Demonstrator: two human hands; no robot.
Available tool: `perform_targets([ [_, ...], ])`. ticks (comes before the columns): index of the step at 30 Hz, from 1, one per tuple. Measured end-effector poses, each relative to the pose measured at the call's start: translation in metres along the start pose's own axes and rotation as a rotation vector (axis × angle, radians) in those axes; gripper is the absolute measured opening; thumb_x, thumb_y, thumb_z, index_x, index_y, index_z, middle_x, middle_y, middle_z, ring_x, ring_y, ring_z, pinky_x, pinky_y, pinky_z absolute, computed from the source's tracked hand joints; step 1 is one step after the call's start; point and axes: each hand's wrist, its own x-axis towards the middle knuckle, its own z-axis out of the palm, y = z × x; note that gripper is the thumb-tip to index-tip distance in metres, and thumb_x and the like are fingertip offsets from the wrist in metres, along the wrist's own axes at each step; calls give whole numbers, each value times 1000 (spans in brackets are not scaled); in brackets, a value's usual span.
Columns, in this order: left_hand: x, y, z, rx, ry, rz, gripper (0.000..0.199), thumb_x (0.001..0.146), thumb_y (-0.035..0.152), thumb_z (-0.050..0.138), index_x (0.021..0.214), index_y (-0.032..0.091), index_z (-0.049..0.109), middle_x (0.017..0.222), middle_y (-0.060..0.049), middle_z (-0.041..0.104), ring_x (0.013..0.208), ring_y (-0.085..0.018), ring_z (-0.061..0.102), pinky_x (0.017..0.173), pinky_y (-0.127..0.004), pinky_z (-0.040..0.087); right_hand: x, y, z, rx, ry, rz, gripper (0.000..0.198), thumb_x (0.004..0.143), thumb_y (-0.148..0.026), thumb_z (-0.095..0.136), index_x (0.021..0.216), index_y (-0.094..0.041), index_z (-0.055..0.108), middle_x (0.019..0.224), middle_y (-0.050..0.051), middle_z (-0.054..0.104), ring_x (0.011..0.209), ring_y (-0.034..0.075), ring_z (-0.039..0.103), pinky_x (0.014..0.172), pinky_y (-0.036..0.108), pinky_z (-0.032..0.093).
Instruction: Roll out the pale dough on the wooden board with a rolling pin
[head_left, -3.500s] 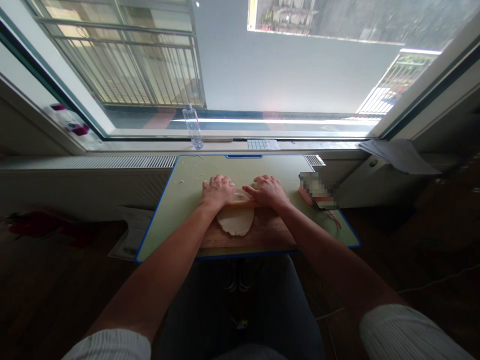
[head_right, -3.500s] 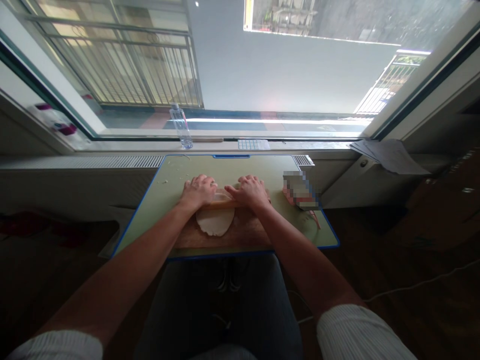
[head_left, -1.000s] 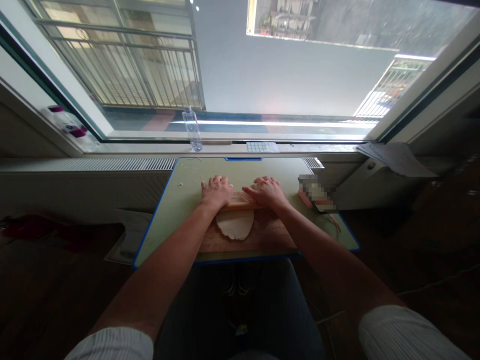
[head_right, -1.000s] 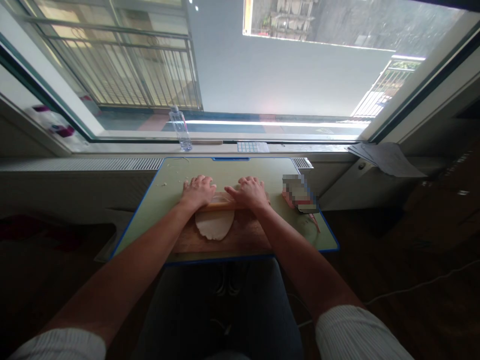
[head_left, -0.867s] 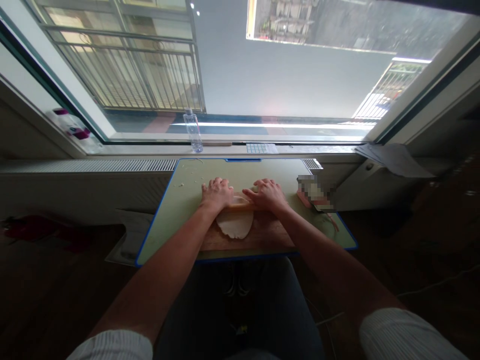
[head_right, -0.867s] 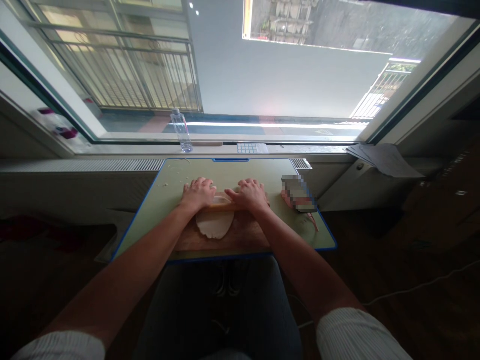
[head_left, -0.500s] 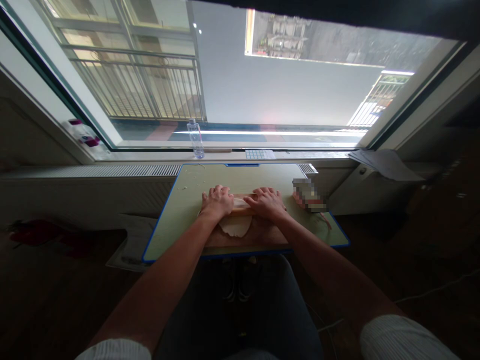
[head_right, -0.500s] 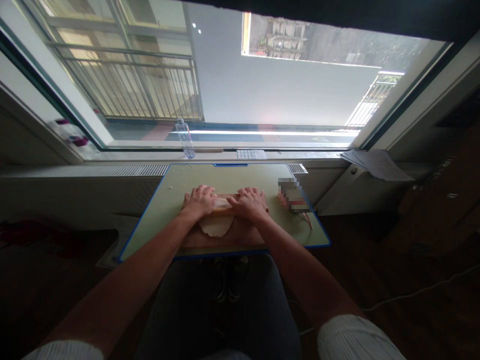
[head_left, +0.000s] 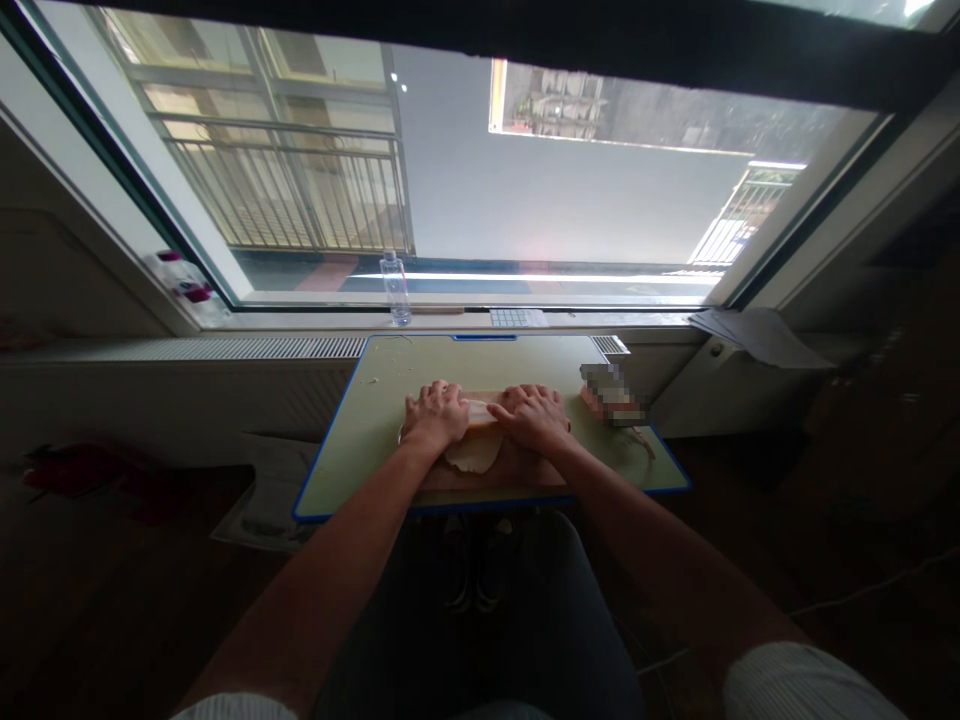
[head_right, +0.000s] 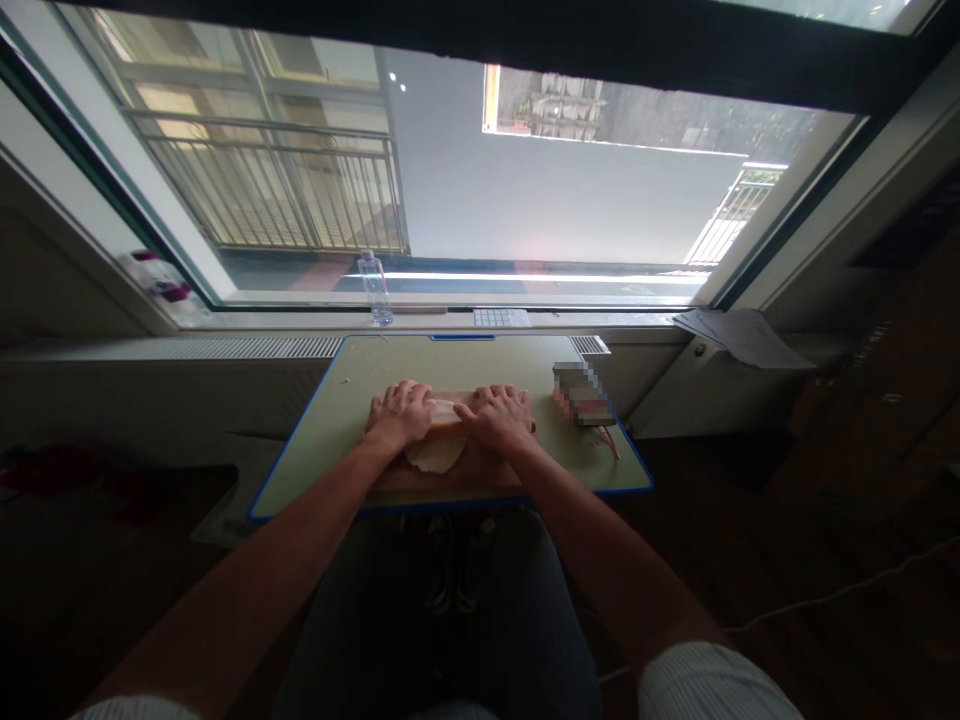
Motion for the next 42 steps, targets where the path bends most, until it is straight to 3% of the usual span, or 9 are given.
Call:
perform_targets([
  [8,8,1,-3,-4,-22,-2,47,107,43,37,142,30,65,161,-12,58,145,-33,53,122,-59,39,11,1,-1,32,-53,14,65,106,-73,46,141,-24,70,151,15,68,143,36,52,118,51,34],
  [18,31,-2,0,6,51,16,43,106,38,40,129,24,73,142,-16,68,133,-33,61,115,-53,46,41,4,1,85,-58,42,44,101,-65,57,106,-26,76,131,11,75,133,34,58,114,50,39],
  [23,46,-1,0,24,79,18,41,105,35,42,125,21,74,138,-16,71,130,-33,63,112,-53,48,55,4,0,58,-68,36,43,102,-62,59,98,-23,78,126,13,76,132,33,59,113,48,39],
  [26,57,-1,0,35,76,22,41,104,36,44,127,19,74,139,-18,70,130,-34,63,113,-54,47,62,4,0,49,-60,28,44,102,-61,60,100,-21,79,125,15,76,129,34,60,111,46,41],
  [34,85,-4,3,51,62,4,43,104,38,45,132,19,73,145,-18,68,135,-35,59,116,-56,43,87,5,9,66,22,53,52,100,-62,65,126,-18,75,139,16,72,133,35,60,114,47,40],
  [42,98,-5,5,34,18,-34,43,105,37,45,133,22,73,145,-19,67,136,-36,59,116,-56,43,101,7,14,63,86,28,50,103,-59,64,128,-17,74,139,17,71,133,35,60,115,47,40],
])
